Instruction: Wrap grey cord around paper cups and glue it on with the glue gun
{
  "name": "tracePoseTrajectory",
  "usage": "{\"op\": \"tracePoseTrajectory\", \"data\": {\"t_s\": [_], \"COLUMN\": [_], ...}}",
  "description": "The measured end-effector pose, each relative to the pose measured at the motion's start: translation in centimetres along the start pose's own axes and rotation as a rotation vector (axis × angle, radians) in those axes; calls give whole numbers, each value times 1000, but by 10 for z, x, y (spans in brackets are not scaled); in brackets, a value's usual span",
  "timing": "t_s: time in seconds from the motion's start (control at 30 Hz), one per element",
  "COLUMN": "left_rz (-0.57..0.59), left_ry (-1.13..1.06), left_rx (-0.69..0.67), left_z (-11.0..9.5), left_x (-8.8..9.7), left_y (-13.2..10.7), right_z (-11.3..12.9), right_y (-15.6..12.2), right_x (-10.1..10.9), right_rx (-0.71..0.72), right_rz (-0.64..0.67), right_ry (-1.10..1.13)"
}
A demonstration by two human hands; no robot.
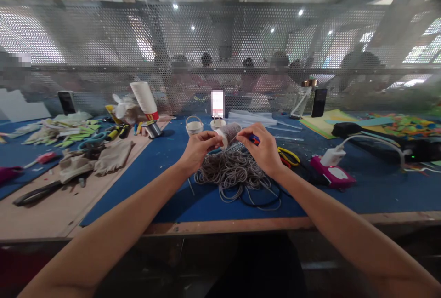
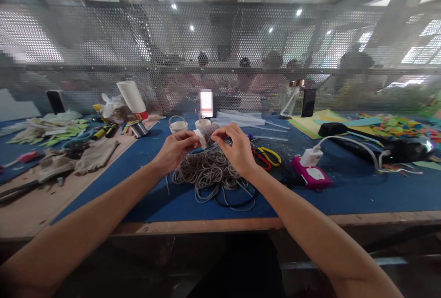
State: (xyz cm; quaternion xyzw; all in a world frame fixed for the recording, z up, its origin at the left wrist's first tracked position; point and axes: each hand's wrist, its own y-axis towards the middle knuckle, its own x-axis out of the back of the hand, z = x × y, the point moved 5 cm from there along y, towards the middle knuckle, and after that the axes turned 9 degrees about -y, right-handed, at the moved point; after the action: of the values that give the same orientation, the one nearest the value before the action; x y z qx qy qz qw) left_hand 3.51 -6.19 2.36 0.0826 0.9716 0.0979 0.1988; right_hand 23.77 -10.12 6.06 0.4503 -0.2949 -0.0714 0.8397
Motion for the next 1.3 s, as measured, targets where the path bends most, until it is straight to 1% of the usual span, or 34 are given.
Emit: {"op": "tracePoseTrajectory", "data": {"t_s": [0.27,0.43,0.67,0.9,1.3], "left_rz": [63,93,99,102,105], "left_ry": [72,108,160,197,204], "left_rx": [-39,-58,-76,-94,-81], "left_z": [0,-2,-4,-3,-7], "left_x": [-4,-8,-11,-10,-16], "left_y": [-3,-5,-7,-7,-11], "right_z": [2,3,8,9,10], "right_y": [1,3,5,8,11], "right_x": [3,3,2,0,-1], "right_rx": [7,16,77,75,90], "right_rz": [-20,-17,-42,-30,-27], "right_ry": [-85,-78,-70,-94,-143]}}
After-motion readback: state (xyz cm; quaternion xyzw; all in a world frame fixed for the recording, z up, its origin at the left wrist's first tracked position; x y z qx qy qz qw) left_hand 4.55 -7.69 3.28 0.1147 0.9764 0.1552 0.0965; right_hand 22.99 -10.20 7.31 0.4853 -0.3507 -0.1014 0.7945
